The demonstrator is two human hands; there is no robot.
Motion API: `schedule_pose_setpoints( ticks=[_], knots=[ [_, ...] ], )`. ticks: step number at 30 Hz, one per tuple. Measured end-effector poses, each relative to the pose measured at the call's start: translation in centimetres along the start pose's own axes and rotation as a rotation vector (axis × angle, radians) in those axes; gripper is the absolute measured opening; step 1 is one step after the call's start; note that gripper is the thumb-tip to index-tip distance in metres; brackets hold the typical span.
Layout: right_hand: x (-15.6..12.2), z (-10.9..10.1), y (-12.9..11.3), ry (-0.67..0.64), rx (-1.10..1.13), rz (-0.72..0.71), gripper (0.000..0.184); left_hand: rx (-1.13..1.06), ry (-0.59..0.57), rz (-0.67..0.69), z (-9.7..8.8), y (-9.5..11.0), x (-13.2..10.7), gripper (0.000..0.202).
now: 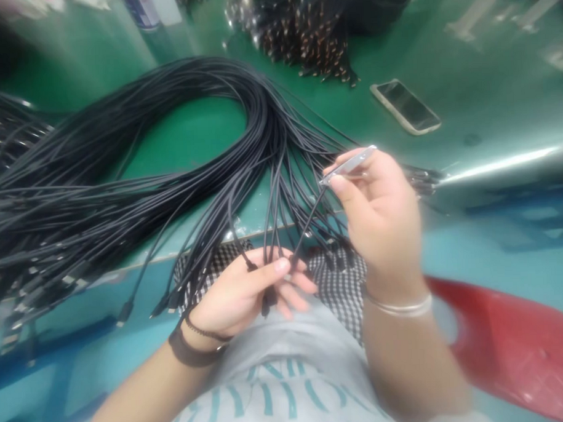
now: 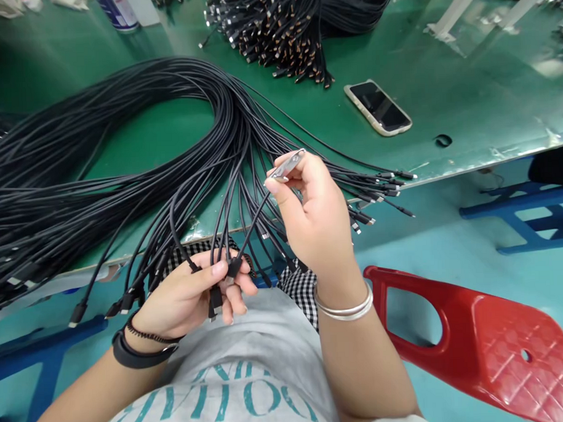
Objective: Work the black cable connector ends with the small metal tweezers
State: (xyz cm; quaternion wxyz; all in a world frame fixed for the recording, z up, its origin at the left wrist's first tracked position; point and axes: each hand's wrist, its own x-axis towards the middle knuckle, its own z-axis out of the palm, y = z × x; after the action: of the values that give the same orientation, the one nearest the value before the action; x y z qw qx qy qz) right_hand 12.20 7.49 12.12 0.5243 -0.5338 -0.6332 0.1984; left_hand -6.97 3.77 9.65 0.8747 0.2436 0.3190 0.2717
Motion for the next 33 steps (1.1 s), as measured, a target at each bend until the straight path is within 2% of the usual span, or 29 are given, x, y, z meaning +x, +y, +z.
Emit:
schedule_pose_setpoints(
  ticks=[4,7,11,15,18,22,26,29,33],
  knots=[
    [0.0,0.2,-0.5,-0.053,0.093,0.03,0.013,0.065,0.035,-0.02,0.3,0.3,0.0,0.018],
    [-0.5,0.2,-1.3,-0.084,0.316,0.105,0.014,0.099,0.045,-0.001,0.4,0.1,0.1,0.015],
    [-2.3,-0.1,-2.3,-0.008,0.628,0.267,0.02,0.1,0.07,0.066,0.6,-0.1,0.1,0.014],
    [-4.7,0.1,-3.1,-0.035,0.635,0.554,0.02,0.109,0.063,0.1,0.7,0.0,0.1,0.013],
    [-5.9,0.7,-3.4,-0.044,0.71,0.68,0.02,0.11,0.053,0.11,0.8,0.1,0.1,0.01],
    [-6.3,1.2,-3.6,-0.009,0.819,0.746,0.016,0.137,0.068,0.112,0.9,0.2,0.2,0.01],
    [-6.1,1.2,-3.6,-0.003,0.825,0.756,0.013,0.147,0.074,0.109,1.1,0.4,0.2,0.009],
    [-5.9,1.1,-3.8,0.001,0.787,0.759,0.013,0.136,0.074,0.104,1.2,0.5,0.2,0.008],
    [-5.5,0.9,-4.4,-0.006,0.629,0.779,0.012,0.135,0.091,0.087,1.4,0.6,0.2,0.008]
  ],
)
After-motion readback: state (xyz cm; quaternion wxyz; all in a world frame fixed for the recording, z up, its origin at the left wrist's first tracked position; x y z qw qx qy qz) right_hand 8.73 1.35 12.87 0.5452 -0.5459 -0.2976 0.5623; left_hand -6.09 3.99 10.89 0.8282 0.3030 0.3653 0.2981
